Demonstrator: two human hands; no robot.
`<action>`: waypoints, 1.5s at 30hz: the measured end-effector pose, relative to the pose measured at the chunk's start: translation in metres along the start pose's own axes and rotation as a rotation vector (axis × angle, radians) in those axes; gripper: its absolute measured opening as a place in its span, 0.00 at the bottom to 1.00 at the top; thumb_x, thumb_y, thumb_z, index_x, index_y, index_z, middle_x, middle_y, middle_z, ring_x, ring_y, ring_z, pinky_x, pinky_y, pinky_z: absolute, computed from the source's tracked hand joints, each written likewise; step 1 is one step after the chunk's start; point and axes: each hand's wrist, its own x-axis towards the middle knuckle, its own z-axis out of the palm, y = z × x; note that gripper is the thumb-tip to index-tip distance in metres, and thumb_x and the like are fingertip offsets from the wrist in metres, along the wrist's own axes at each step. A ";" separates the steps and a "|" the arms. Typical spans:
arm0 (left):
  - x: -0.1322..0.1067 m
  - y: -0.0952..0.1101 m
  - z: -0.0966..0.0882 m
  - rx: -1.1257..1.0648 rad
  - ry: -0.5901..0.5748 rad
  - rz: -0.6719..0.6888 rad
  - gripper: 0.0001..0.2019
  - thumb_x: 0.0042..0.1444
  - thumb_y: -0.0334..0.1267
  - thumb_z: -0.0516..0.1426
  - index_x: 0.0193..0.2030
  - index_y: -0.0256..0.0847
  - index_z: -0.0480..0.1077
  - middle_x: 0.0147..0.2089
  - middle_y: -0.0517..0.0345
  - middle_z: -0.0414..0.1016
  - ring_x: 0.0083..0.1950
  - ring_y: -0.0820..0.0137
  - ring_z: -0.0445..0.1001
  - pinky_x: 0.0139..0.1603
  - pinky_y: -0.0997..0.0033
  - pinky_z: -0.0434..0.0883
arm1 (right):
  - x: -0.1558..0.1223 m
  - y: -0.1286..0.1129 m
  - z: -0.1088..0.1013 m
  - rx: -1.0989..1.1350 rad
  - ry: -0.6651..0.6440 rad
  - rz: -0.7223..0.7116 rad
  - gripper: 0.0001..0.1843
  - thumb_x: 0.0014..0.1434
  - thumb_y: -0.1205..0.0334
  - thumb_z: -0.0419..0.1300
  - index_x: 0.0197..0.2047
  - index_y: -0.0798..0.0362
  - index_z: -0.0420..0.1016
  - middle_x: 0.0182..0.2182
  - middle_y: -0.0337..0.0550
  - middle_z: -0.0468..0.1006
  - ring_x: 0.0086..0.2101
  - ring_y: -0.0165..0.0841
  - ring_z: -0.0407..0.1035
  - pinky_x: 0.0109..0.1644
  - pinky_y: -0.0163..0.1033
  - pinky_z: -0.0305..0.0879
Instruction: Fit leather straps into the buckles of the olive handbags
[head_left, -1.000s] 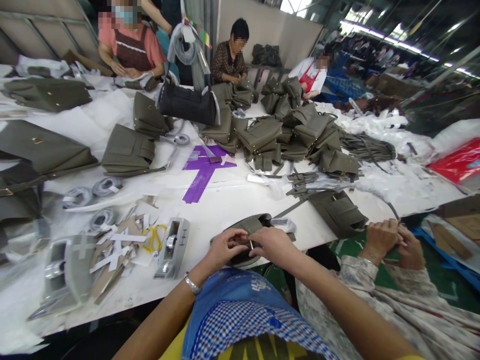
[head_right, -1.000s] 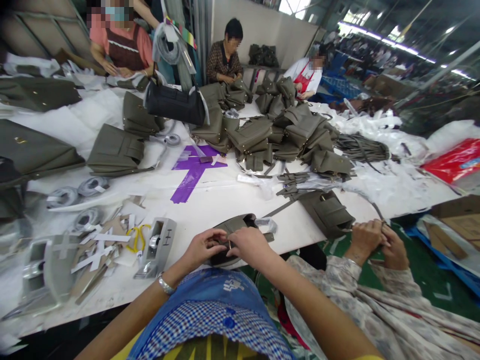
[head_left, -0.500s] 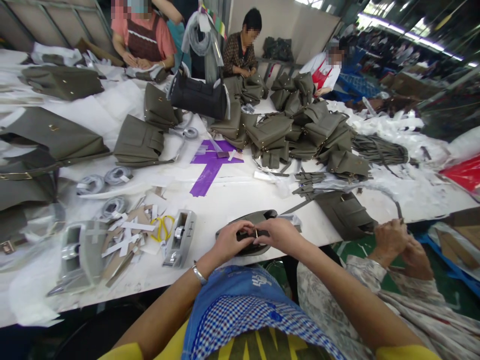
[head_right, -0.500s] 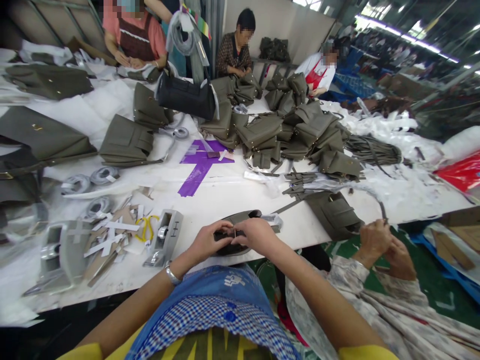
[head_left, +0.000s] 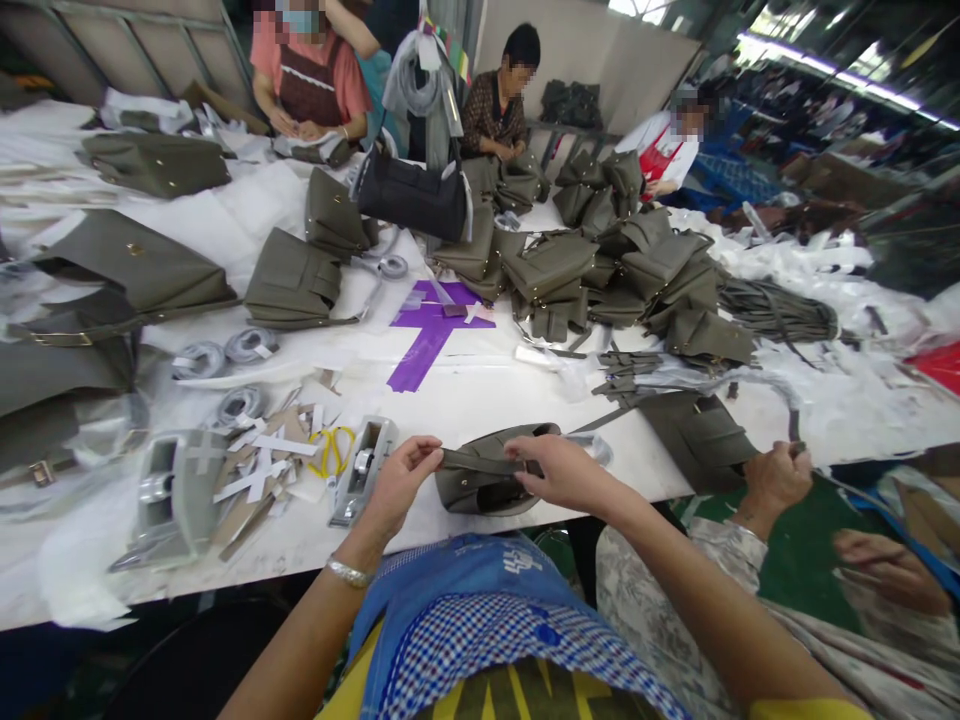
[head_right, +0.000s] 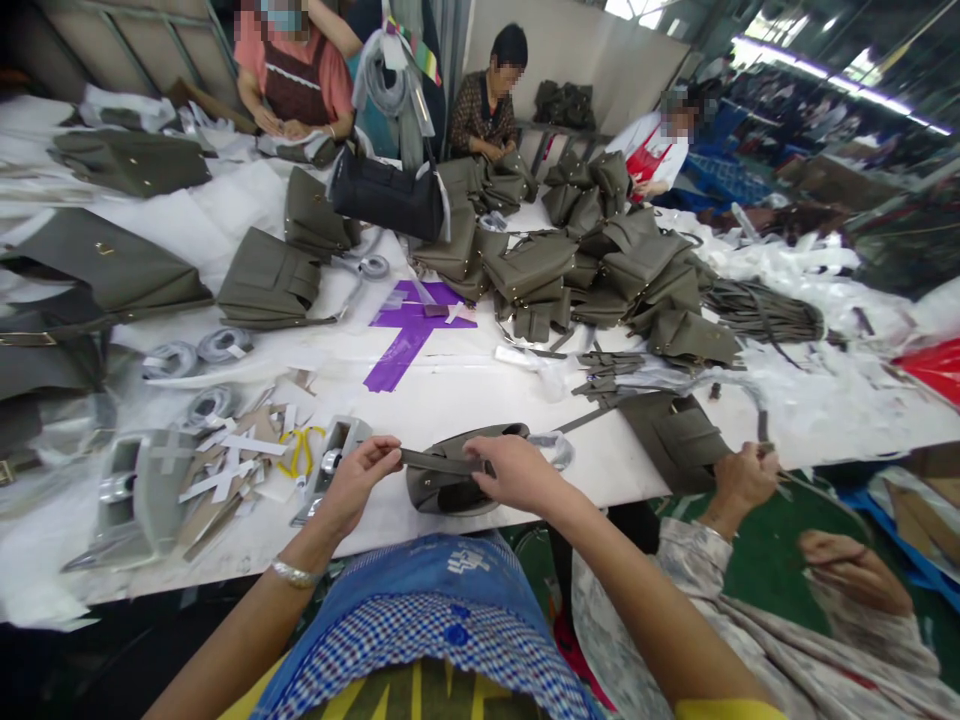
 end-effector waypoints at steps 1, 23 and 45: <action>0.000 0.005 0.007 -0.076 -0.011 0.001 0.13 0.52 0.42 0.62 0.42 0.39 0.71 0.37 0.58 0.72 0.40 0.71 0.72 0.43 0.70 0.71 | 0.003 -0.003 -0.002 0.061 -0.029 -0.030 0.21 0.59 0.57 0.58 0.56 0.48 0.68 0.39 0.43 0.80 0.40 0.38 0.73 0.44 0.39 0.63; 0.004 -0.013 0.059 0.891 -0.257 0.515 0.14 0.53 0.44 0.62 0.46 0.49 0.76 0.43 0.55 0.79 0.46 0.60 0.74 0.49 0.61 0.68 | 0.022 0.011 0.013 1.151 0.174 0.076 0.18 0.58 0.46 0.59 0.32 0.55 0.70 0.23 0.34 0.67 0.24 0.25 0.60 0.30 0.32 0.59; 0.001 -0.036 0.027 0.461 -0.191 0.291 0.16 0.45 0.40 0.67 0.43 0.42 0.77 0.44 0.55 0.80 0.46 0.63 0.77 0.52 0.65 0.72 | 0.017 0.002 0.030 0.441 0.020 0.119 0.20 0.60 0.49 0.54 0.27 0.54 0.74 0.17 0.36 0.70 0.21 0.28 0.62 0.26 0.32 0.53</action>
